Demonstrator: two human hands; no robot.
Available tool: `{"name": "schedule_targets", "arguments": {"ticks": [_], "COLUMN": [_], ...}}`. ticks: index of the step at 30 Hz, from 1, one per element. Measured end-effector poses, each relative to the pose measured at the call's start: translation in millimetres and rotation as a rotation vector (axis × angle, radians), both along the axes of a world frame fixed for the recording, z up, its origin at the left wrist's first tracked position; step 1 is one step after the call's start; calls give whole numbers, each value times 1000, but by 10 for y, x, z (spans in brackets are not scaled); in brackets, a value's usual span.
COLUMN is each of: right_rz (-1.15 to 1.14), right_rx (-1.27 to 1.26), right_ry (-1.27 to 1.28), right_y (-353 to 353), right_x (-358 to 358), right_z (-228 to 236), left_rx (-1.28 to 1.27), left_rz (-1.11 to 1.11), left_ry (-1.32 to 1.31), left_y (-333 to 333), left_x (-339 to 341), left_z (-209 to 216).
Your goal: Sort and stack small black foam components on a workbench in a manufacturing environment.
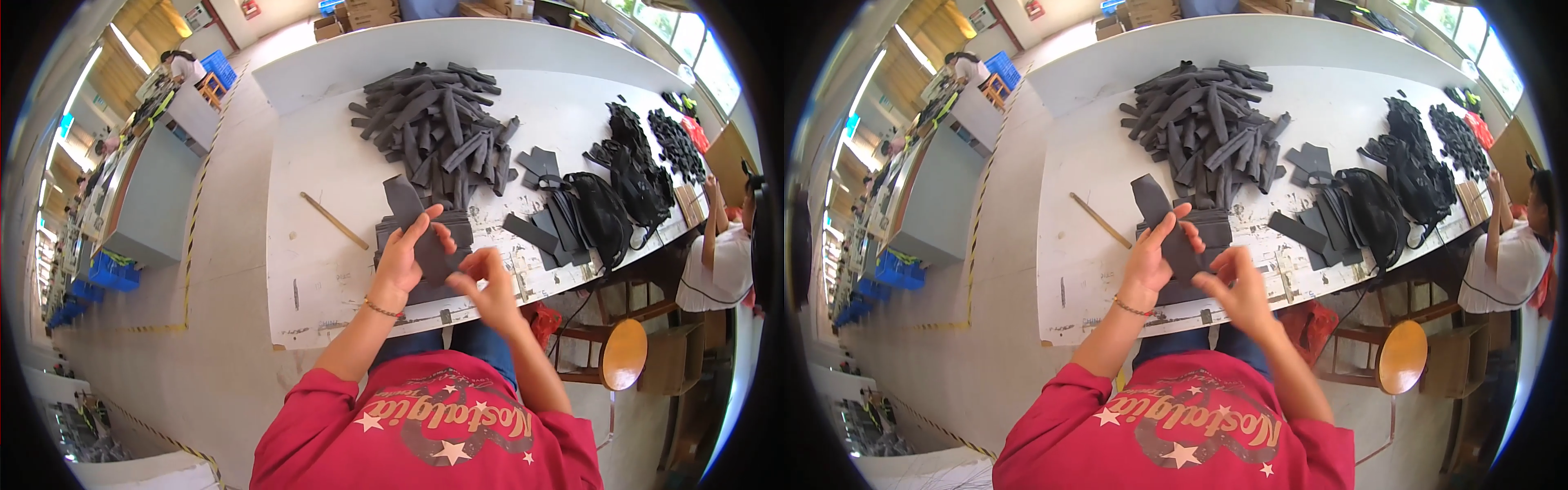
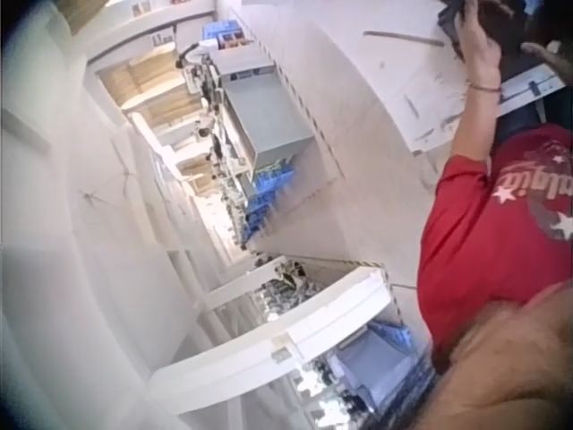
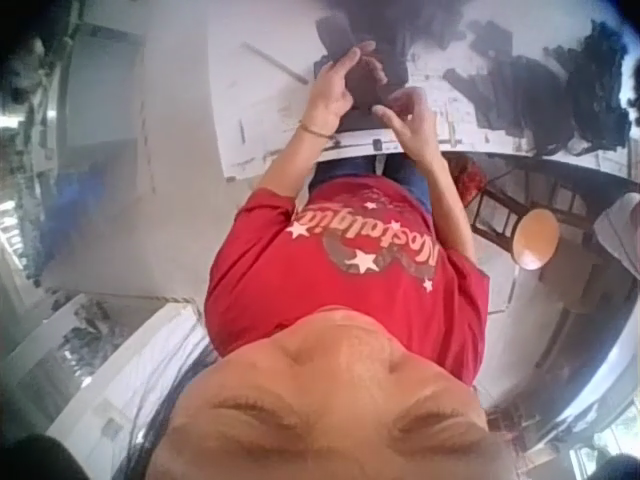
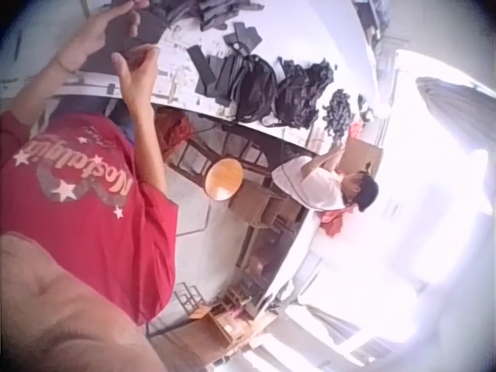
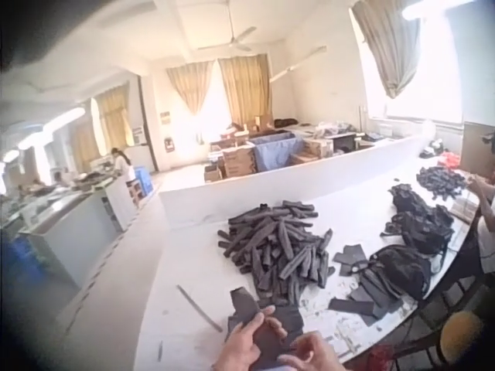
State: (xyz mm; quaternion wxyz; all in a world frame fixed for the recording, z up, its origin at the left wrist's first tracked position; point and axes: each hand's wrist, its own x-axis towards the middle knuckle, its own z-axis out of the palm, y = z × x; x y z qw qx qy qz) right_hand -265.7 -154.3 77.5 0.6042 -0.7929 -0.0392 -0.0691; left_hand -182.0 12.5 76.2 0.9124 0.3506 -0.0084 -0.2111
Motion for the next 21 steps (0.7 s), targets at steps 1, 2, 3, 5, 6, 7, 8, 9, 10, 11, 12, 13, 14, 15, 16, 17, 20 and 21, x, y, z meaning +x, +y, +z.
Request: {"name": "schedule_targets", "arguments": {"ticks": [1,2,3,5,6,7,8,9,10,11,12,13,14,15,16,17,20,21], "right_rz": [-19,-39,10,10,4,13,-6,-28,-23,-24,-28,-24,-23,-27,-30,-24,-11,-7], "right_rx": [-142,-282,-318,-346,-374,-371,-337,-305,-303,-292,-280,-278,-276,-277,-279,-269,-263,-269], "right_ry": [-104,-210,-304,-349,-391,-394,-421,-447,-449,-478,-505,-505,-519,-532,-530,-522,-516,-516], "right_y": [123,206,236,232,250,256,255,253,246,228,210,191,172,153,146,142,112,107], "right_x": [-37,-49,-11,5,21,30,33,43,61,78,89,106,126,134,134,134,151,155], "right_z": [-18,-60,-156,-286,-280,-262,-227,-195,-195,-197,-199,-199,-197,-192,-194,-201,-218,-219], "left_rx": [-63,-64,-101,-169,-168,-176,-184,-183,-200,-217,-216,-225,-234,-235,-240,-246,-266,-267], "left_rz": [34,47,55,53,64,75,85,91,109,126,130,132,135,131,134,138,162,162], "left_ry": [29,29,38,54,52,14,-23,-25,-44,-63,-63,-77,-90,-89,-82,-75,-46,-44], "left_y": [-37,-59,-84,-113,-114,-117,-124,-146,-173,-197,-221,-244,-257,-276,-290,-300,-315,-309], "left_x": [22,39,65,88,88,86,82,77,68,63,52,33,15,6,-1,-7,-20,-14], "left_z": [-6,-35,-46,-63,-52,-40,-27,-4,22,30,20,7,-5,-18,-34,-48,-76,-98]}}
